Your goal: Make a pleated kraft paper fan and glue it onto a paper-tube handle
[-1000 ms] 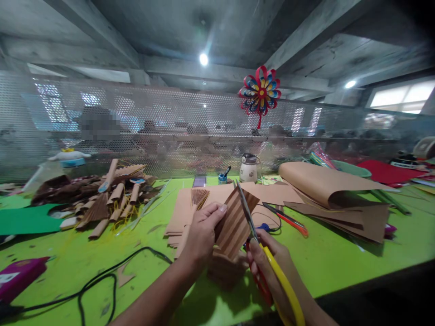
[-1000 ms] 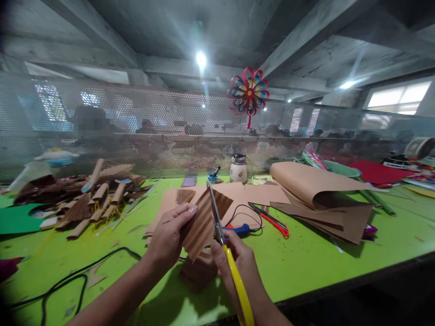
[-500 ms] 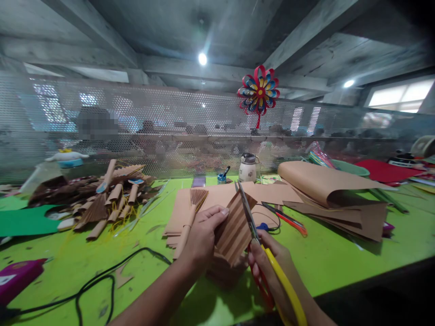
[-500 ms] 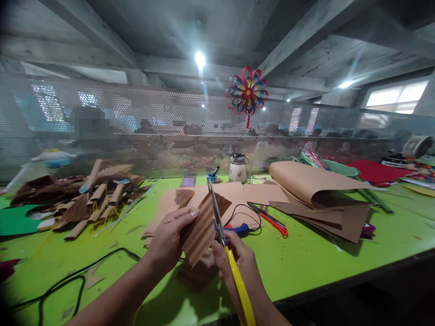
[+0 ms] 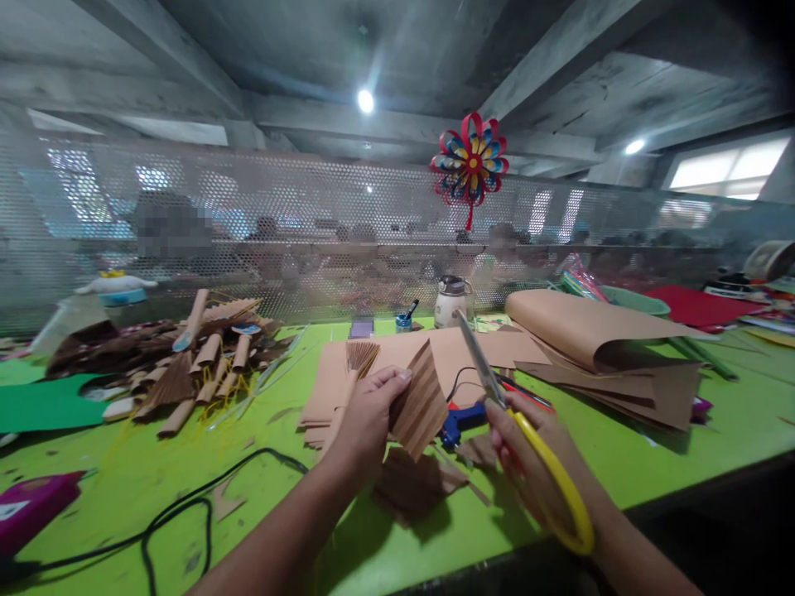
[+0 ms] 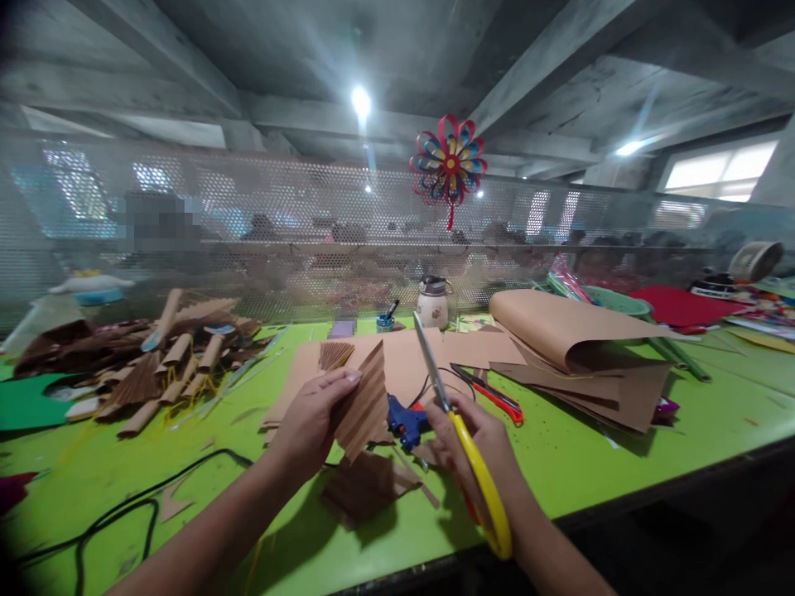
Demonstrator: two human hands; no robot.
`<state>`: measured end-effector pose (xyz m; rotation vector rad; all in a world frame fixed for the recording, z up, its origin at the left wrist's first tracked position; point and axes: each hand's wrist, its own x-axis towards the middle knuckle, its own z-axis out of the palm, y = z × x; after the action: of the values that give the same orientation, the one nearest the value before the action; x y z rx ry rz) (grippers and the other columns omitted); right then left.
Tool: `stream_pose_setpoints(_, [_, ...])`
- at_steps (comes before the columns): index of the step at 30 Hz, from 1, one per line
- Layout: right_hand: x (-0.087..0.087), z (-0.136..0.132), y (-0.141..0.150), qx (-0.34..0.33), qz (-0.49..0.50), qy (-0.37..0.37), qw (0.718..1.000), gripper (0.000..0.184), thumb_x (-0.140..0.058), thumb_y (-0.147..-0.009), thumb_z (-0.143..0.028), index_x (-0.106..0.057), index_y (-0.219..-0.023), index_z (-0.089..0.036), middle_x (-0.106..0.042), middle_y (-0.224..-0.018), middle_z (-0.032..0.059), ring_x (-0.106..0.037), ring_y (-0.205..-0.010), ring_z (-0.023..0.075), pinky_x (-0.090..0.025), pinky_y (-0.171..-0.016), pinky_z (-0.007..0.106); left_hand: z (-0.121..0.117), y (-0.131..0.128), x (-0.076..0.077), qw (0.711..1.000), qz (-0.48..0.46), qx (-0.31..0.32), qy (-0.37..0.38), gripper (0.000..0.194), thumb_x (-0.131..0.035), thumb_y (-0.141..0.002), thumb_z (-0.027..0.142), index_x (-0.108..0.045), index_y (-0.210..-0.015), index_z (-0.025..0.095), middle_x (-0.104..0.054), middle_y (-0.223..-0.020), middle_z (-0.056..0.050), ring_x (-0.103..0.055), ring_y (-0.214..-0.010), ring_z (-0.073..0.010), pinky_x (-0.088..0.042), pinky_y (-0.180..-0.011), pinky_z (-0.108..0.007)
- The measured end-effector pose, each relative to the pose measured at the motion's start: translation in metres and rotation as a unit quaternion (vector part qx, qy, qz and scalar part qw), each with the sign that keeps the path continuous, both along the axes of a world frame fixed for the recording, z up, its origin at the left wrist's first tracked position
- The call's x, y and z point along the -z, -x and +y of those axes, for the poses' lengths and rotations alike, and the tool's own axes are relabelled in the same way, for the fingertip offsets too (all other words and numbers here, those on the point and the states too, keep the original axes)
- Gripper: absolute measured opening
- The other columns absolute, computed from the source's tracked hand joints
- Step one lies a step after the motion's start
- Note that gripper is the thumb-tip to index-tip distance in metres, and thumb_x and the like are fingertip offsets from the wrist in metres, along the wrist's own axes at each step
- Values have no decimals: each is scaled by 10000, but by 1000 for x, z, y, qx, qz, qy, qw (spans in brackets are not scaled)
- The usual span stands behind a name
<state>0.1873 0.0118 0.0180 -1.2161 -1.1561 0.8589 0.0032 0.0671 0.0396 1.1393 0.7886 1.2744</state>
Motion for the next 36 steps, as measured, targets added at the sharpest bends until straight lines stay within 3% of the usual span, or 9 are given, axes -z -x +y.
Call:
stream_pose_setpoints(3, [3,22,-50,78,-232,-1,969,483,-609,-727,-581,-653,-964,-163,-539,-522,-22,-453,-416,118,-354,-416,233,8,0,2,998,60,-12,1,238,-651,-716,367,-582,-678,142,-590,-621,10,-539,-567,-118,-406,-522,-205])
stream_pose_setpoints(9, [16,70,-151,153,-583,87,793,465,-541,-785,-453,-640,-1151,-183,-709,-988,128,-651,-873,289,-446,-658,298,22,0,8,993,92,-64,-21,194,-652,-664,318,-559,-728,160,-570,-599,33,-539,-538,-122,-410,-496,-216])
stream_pose_setpoints(16, [32,97,-207,149,-626,135,754,443,-518,-783,-321,-621,-1167,-126,-703,-991,184,-650,-885,331,-429,-651,322,36,4,13,987,107,-107,-56,305,-701,-594,256,-600,-864,157,-654,-750,8,-606,-705,-155,-477,-665,-260])
stream_pose_setpoints(20, [37,104,-218,123,-637,124,751,432,-570,-756,-301,-623,-1158,-153,-715,-957,143,-656,-834,298,-436,-651,310,39,6,18,955,220,-142,-137,302,-644,-642,192,-637,-941,157,-677,-822,-13,-616,-771,-179,-466,-712,-274])
stream_pose_setpoints(24, [31,100,-209,148,-639,88,749,423,-558,-786,-314,-628,-1136,-86,-699,-911,189,-633,-858,327,-456,-705,370,39,7,22,908,329,-156,-208,252,-552,-720,167,-652,-950,160,-676,-811,-14,-609,-748,-171,-457,-678,-265])
stream_pose_setpoints(28, [11,87,-158,167,-606,-26,777,322,-510,-848,-315,-670,-1020,-95,-663,-1021,183,-573,-1014,302,-435,-871,402,37,5,24,879,383,-157,-237,145,-543,-752,175,-665,-828,160,-658,-734,-3,-585,-689,-150,-440,-633,-248])
stream_pose_setpoints(30, [-3,82,-119,117,-580,-85,802,299,-477,-884,-363,-659,-1028,-176,-669,-1015,91,-611,-895,200,-478,-808,312,35,4,26,869,392,-152,-259,120,-559,-752,170,-670,-797,164,-652,-722,-4,-576,-674,-142,-437,-621,-241])
stream_pose_setpoints(32, [-17,78,-81,-20,-487,-180,854,271,-512,-874,-340,-656,-1013,-158,-665,-962,85,-609,-783,167,-496,-720,289,34,3,27,860,387,-148,-298,122,-568,-747,146,-675,-804,167,-653,-748,-10,-577,-690,-138,-443,-635,-237])
stream_pose_setpoints(36, [-35,72,-37,-146,-428,-234,861,170,-534,-823,-210,-674,-883,-135,-625,-783,54,-546,-663,135,-447,-616,257,37,7,26,836,386,-192,-340,163,-551,-739,92,-668,-827,163,-650,-790,-20,-575,-719,-136,-443,-668,-238])
